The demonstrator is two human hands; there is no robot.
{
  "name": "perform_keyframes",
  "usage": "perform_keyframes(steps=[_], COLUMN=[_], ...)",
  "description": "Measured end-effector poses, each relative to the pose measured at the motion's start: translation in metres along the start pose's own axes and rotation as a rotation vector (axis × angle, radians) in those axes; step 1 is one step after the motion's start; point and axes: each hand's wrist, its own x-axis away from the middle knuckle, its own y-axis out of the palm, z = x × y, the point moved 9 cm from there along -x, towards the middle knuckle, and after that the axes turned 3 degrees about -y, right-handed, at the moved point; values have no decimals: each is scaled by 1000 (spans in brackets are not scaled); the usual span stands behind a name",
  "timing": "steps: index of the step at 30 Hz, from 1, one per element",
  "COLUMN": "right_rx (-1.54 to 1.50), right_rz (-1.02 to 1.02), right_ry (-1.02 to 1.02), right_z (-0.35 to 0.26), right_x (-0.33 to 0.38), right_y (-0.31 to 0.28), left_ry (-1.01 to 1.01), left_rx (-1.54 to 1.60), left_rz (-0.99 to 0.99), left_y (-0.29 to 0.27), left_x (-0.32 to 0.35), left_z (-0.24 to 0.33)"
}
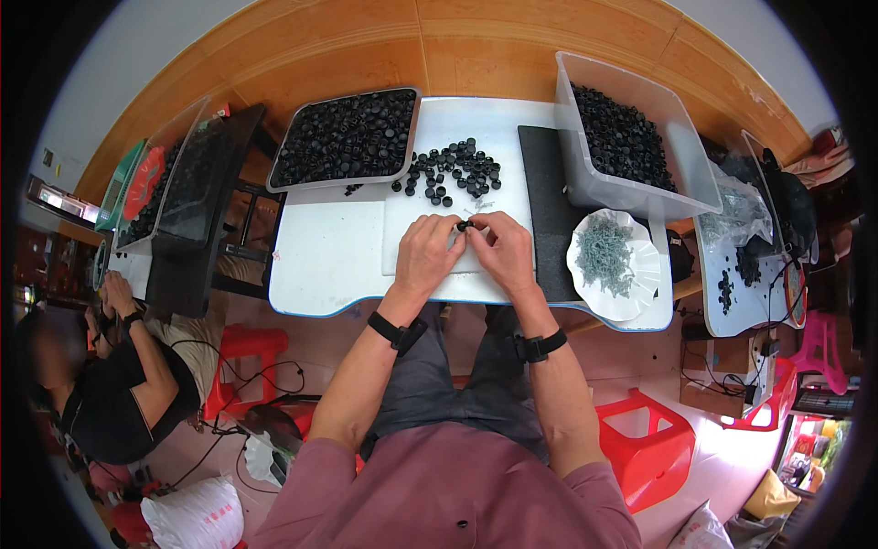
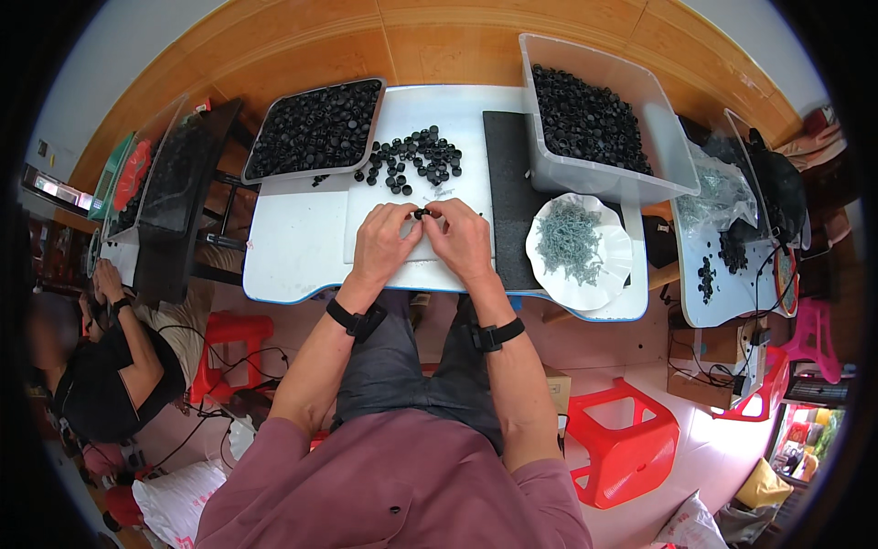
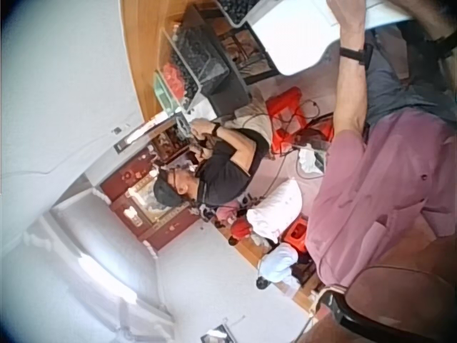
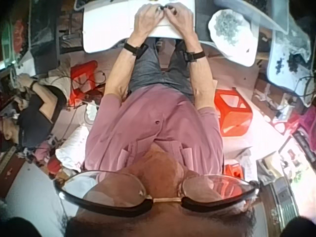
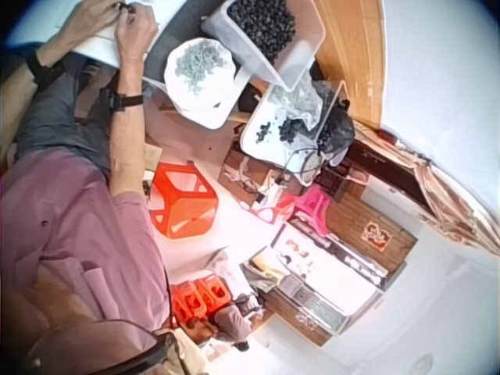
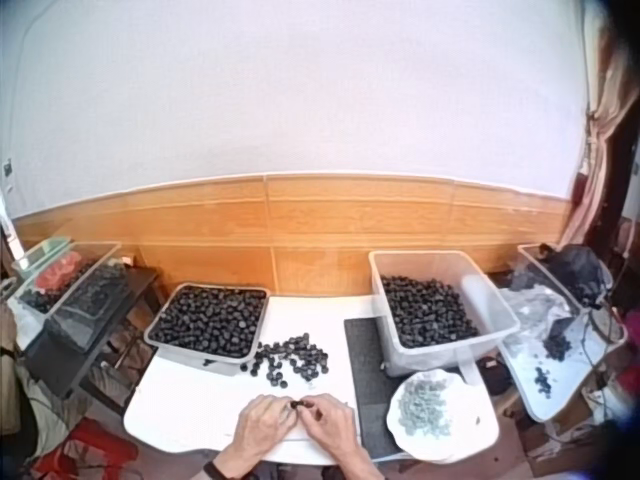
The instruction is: Manually sorting small black plastic components from a pile into a separate tray.
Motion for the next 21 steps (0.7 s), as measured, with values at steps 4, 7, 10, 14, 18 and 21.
perform_keyframes(steps=[4,7,10,14,18,21], right_rx=[12,6,-6,-52,-44,-45], right_rz=[1,-3,-15,-2,-20,-22], right_ry=[-10,-21,-5,17,17,16], right_z=[-1,-1,1,4,3,3], right_x=[0,0,0,1,1,1], right_y=[-1,-1,1,0,1,1], left_ry=[2,-43,-155,-269,-283,-285], left_rx=[40,86,186,373,393,413], left_rz=[13,2,-62,-62,-74,-80], left_y=[1,2,7,13,15,16], left_x=[0,1,2,3,5,5], left_z=[1,-1,-12,-25,-31,-30])
